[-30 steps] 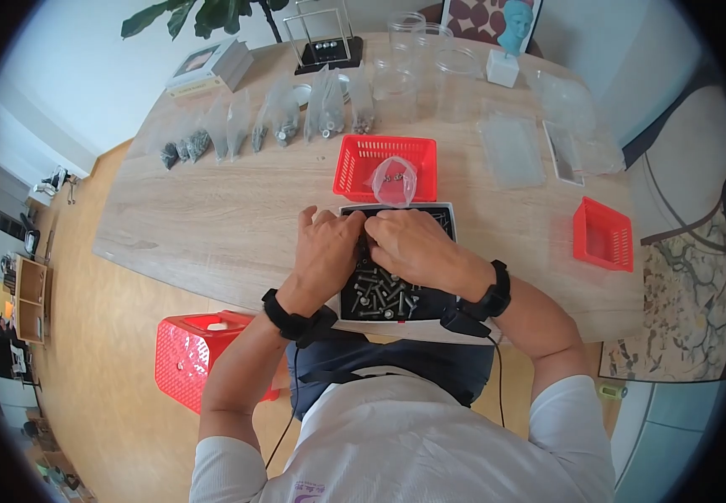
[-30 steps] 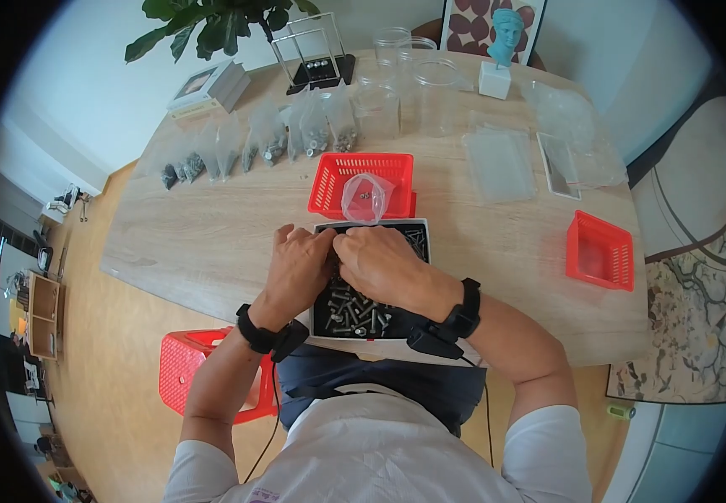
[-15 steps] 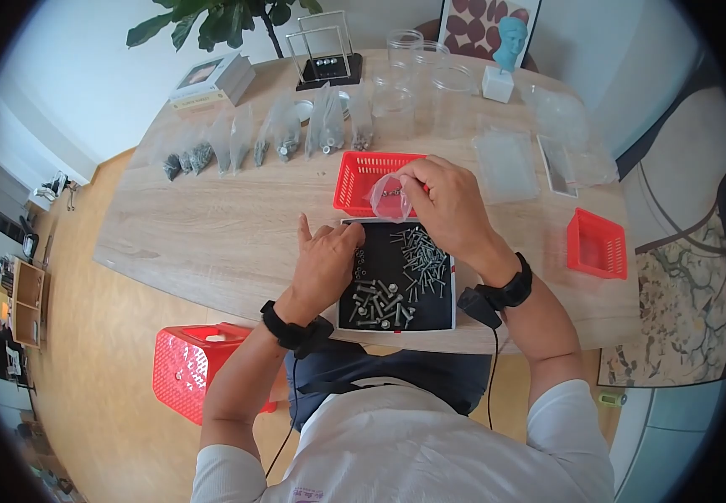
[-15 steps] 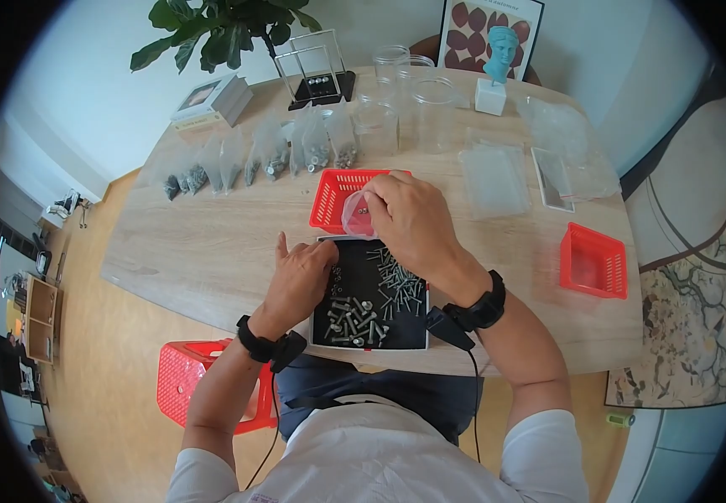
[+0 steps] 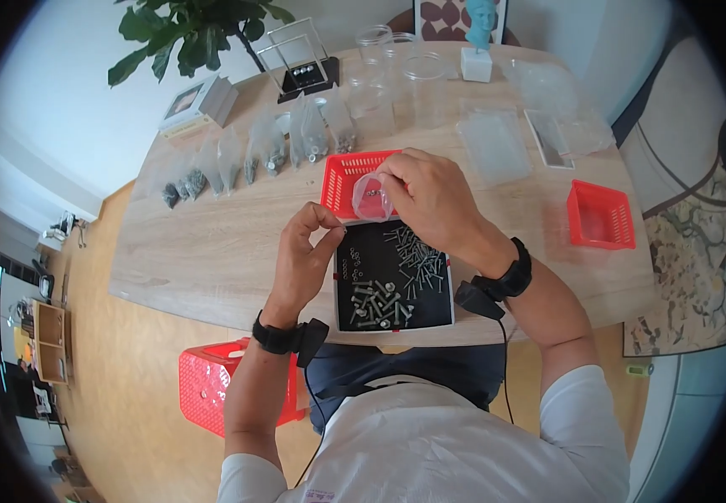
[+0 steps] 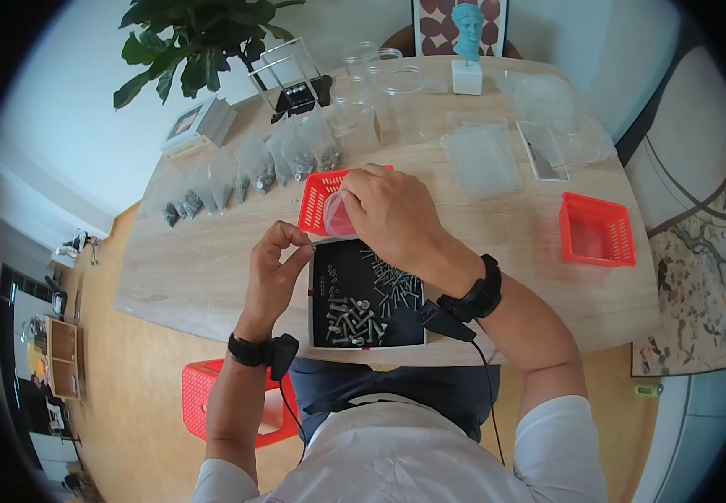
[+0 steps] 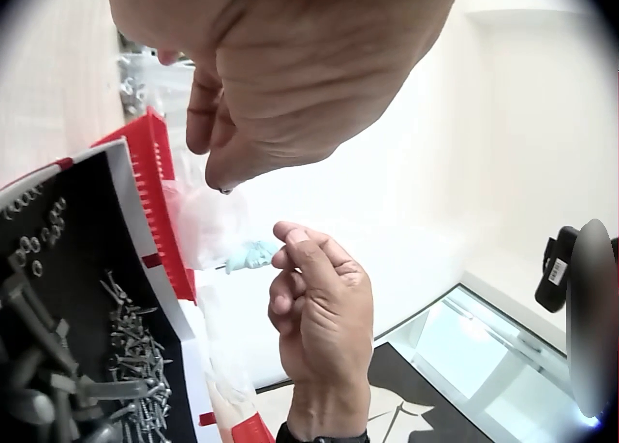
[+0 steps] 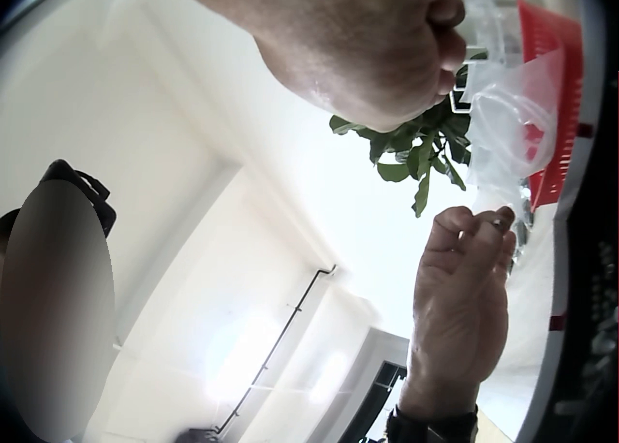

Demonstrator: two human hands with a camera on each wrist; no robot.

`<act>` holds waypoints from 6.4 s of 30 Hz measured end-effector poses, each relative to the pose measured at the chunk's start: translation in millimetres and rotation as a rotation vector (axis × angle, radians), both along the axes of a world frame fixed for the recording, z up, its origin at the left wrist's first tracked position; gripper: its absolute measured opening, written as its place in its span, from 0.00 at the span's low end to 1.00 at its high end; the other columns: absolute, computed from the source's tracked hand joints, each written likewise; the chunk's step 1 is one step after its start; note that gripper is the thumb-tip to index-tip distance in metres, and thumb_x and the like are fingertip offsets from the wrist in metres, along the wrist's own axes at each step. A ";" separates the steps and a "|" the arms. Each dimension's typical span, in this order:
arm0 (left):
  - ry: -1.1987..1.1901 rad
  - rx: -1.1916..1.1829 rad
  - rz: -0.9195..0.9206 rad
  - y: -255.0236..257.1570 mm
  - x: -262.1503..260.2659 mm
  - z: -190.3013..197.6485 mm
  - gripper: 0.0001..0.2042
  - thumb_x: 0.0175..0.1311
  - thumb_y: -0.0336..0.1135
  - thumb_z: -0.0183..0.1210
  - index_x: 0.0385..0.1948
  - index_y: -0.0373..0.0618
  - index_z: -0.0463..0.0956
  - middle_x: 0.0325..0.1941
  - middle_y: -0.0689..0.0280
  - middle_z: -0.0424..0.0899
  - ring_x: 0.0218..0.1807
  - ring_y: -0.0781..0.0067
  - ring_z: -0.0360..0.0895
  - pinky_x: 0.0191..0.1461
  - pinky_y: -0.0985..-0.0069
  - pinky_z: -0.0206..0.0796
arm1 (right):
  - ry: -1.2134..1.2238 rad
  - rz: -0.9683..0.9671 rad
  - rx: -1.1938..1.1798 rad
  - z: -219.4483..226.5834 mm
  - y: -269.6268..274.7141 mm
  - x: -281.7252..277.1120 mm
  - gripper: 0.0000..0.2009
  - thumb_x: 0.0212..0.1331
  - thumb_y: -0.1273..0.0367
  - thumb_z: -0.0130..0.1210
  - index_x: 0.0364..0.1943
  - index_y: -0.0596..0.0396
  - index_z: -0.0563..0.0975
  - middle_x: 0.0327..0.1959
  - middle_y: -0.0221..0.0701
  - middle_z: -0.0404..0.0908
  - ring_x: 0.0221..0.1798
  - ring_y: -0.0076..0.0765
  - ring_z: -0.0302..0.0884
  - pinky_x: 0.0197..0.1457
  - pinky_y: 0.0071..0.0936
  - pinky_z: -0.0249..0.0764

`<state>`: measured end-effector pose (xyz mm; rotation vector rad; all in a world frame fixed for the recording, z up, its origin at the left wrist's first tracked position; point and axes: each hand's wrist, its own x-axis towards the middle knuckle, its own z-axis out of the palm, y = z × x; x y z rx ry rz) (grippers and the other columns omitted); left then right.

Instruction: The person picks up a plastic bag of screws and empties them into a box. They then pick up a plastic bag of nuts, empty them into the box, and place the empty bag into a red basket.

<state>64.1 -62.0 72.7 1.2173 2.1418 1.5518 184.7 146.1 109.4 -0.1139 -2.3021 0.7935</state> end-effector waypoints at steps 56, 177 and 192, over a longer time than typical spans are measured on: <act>0.791 -0.591 -0.034 15.8 6.8 -21.8 0.03 0.57 0.30 0.66 0.29 0.50 0.88 0.34 0.61 0.88 0.54 0.53 0.82 0.76 0.37 0.56 | -0.447 0.421 0.200 -74.5 -28.0 -7.1 0.06 0.55 0.72 0.66 0.31 0.60 0.83 0.34 0.46 0.86 0.42 0.59 0.86 0.46 0.52 0.81; 0.667 -0.366 -0.157 -3.0 11.5 19.6 0.05 0.58 0.27 0.69 0.34 0.46 0.83 0.36 0.64 0.87 0.47 0.58 0.81 0.65 0.60 0.63 | -0.429 0.390 0.272 -64.0 -24.0 -5.1 0.05 0.56 0.72 0.62 0.35 0.54 0.87 0.31 0.44 0.86 0.38 0.57 0.86 0.43 0.51 0.81; 0.715 -0.392 -0.224 0.3 16.8 -22.4 0.04 0.56 0.26 0.67 0.28 0.48 0.81 0.31 0.67 0.84 0.46 0.61 0.80 0.68 0.60 0.61 | -0.294 0.337 0.209 -27.5 -19.8 3.6 0.04 0.60 0.73 0.61 0.33 0.60 0.80 0.31 0.46 0.85 0.37 0.57 0.85 0.41 0.48 0.79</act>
